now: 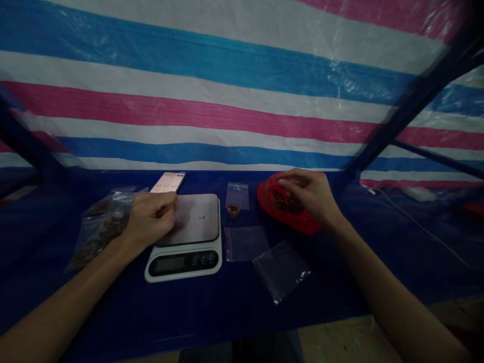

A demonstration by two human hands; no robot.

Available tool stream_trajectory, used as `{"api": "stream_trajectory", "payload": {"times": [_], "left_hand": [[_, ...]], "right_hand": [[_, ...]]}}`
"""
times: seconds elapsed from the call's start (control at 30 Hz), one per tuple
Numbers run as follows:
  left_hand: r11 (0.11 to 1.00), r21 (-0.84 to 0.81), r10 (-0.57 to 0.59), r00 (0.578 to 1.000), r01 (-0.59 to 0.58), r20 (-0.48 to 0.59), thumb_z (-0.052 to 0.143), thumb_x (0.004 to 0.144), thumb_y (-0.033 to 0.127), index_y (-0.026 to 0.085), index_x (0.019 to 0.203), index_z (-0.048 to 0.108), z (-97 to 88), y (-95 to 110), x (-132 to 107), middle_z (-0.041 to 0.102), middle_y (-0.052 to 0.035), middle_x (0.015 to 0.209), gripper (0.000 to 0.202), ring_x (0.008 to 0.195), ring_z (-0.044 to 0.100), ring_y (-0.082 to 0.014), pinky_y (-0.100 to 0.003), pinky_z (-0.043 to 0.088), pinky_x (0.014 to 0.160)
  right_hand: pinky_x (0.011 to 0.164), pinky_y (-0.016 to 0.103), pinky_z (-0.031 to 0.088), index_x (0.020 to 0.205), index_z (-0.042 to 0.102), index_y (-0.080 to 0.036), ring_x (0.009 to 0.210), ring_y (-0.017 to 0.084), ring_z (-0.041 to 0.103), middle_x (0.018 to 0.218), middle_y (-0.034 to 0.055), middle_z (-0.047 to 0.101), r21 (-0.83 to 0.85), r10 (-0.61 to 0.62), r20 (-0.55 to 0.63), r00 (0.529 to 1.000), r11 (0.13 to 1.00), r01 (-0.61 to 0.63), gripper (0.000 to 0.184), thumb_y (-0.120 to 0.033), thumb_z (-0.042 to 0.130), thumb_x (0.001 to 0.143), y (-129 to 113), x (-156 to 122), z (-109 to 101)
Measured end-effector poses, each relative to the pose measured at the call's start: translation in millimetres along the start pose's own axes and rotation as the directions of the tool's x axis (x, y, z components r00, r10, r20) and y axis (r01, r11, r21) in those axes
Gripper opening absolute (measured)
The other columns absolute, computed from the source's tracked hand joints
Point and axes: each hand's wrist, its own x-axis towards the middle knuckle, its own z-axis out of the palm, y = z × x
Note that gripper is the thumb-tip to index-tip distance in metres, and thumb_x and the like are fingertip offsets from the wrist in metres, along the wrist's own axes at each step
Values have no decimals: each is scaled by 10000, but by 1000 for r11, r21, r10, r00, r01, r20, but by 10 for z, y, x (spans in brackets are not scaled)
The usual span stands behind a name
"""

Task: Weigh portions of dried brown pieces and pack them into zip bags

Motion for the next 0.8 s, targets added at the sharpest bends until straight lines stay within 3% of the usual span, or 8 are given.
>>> {"api": "stream_trajectory", "payload": {"times": [0.1,0.17,0.37,0.8], "left_hand": [[999,-35,17,1000,-18,-9,457,651,19,178,542,514,-2,12,12,316,79,430,201,338,321,-42,-198,258,406],[999,-47,14,1000,-15,-21,457,651,23,177,547,518,-3,14,15,315,82,432,196,339,318,-40,-194,257,407],[998,-20,-58,998,58,19,445,646,28,173,525,503,3,-7,-4,339,81,423,198,347,336,-45,-196,263,418],[993,-3,-114,989,115,95,453,655,63,177,510,490,-3,15,-7,337,70,424,189,366,345,-56,-210,268,437]], "right_hand": [[494,250,455,921,756,-168,508,132,587,617,8,679,217,99,110,989,969,-121,235,-365,772,794,-132,19,241],[496,241,457,910,748,-154,517,122,588,629,8,677,297,103,213,972,940,-165,248,-359,788,775,-214,56,436],[496,226,465,866,737,-148,528,118,612,614,-4,672,285,53,477,877,935,-211,170,-287,774,775,-299,160,873],[499,217,473,879,733,-163,538,113,631,625,-17,681,144,23,488,873,984,-107,125,-250,768,796,-242,138,878]]}}
